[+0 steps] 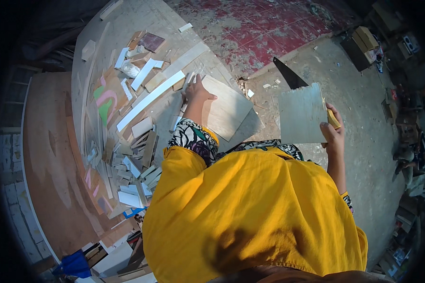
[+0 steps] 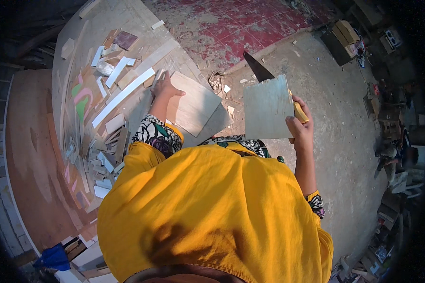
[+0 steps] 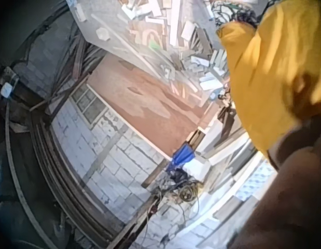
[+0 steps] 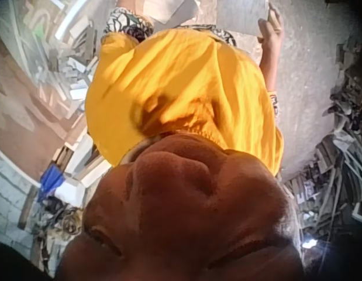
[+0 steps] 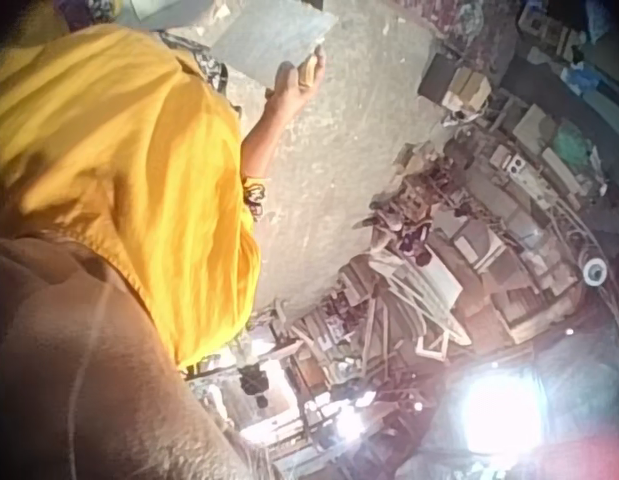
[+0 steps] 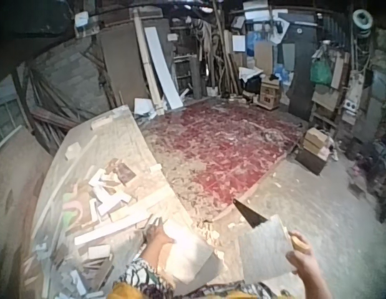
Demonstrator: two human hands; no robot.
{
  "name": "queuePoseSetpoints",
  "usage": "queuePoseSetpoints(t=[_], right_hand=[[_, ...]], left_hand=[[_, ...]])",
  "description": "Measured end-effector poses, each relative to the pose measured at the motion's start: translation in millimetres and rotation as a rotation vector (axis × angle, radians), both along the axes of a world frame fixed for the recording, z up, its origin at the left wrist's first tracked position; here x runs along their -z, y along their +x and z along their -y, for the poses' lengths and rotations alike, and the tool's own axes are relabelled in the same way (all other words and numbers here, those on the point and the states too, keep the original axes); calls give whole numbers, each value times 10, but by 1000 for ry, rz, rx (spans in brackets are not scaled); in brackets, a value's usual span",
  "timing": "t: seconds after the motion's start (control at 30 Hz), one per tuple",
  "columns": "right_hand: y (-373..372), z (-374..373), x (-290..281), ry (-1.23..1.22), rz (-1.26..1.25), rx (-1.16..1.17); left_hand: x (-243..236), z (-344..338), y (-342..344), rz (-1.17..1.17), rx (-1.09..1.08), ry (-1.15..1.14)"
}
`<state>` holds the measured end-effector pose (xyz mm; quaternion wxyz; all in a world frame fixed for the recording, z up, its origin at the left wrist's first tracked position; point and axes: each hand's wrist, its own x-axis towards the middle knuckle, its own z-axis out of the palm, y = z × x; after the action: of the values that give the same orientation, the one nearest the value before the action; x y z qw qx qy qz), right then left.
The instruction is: Sawing a piece of plywood using a hand saw on a workshop floor.
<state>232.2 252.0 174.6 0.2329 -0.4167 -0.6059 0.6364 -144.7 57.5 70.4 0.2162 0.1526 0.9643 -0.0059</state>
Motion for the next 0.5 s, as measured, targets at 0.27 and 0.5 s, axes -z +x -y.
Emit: queuePoseSetpoints(t=[0.27, 0.5], right_hand=[[-336, -12, 107, 34, -206, -18], [-640, 38, -17, 15, -248, -96]], left_hand=[[0, 732, -692, 573, -34, 970], [-347, 2705, -982, 30, -727, 1470]])
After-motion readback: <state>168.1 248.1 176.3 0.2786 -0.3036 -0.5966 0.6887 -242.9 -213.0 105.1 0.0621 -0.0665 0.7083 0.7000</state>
